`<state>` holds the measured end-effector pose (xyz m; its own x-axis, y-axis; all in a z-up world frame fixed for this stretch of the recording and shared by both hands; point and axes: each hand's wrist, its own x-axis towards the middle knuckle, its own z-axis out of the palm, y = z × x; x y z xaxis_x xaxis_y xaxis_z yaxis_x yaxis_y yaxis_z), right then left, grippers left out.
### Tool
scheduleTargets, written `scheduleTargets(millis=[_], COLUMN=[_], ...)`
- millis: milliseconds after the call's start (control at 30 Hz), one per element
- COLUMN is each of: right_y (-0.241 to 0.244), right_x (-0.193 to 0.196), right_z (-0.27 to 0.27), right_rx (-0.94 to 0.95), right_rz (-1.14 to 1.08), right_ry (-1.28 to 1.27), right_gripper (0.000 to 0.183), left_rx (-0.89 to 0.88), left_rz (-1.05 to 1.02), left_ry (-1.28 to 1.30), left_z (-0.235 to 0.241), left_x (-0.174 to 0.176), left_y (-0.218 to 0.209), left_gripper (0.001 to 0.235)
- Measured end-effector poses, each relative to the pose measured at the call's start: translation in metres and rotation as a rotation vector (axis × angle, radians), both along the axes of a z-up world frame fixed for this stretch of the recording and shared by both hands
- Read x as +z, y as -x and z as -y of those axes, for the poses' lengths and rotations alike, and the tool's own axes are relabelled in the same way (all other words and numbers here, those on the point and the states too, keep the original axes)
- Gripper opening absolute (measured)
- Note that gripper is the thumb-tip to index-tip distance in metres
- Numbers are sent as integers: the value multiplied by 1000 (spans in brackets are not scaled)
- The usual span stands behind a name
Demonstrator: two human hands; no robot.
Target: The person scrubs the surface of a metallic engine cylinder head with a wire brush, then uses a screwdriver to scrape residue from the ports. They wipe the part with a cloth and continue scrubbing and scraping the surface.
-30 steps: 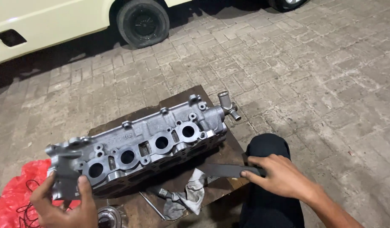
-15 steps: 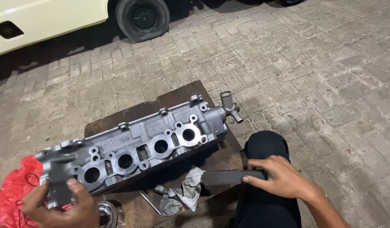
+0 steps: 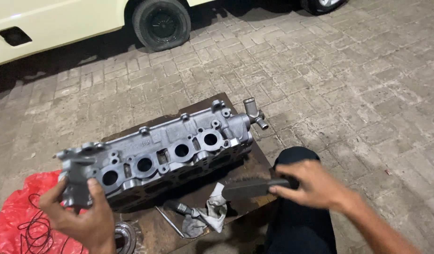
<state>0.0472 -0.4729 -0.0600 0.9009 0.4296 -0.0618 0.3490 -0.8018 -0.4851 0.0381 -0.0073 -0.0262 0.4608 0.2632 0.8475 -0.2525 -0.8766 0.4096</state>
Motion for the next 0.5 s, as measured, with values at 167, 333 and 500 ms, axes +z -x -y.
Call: scheduleTargets(millis=[167, 333, 500], right_y=[-33, -65, -65], right_x=[157, 228, 198], right_z=[-53, -98, -138], right_rx=[156, 227, 286], right_rz=[42, 49, 110], right_ry=[472, 649, 672], right_gripper=[28, 37, 39], left_rx=[16, 28, 8], left_rz=[-2, -77, -42], left_ry=[53, 63, 99], left_z=[2, -3, 6], left_x=[2, 4, 11], left_y=[3, 2, 9], left_gripper=[40, 44, 41])
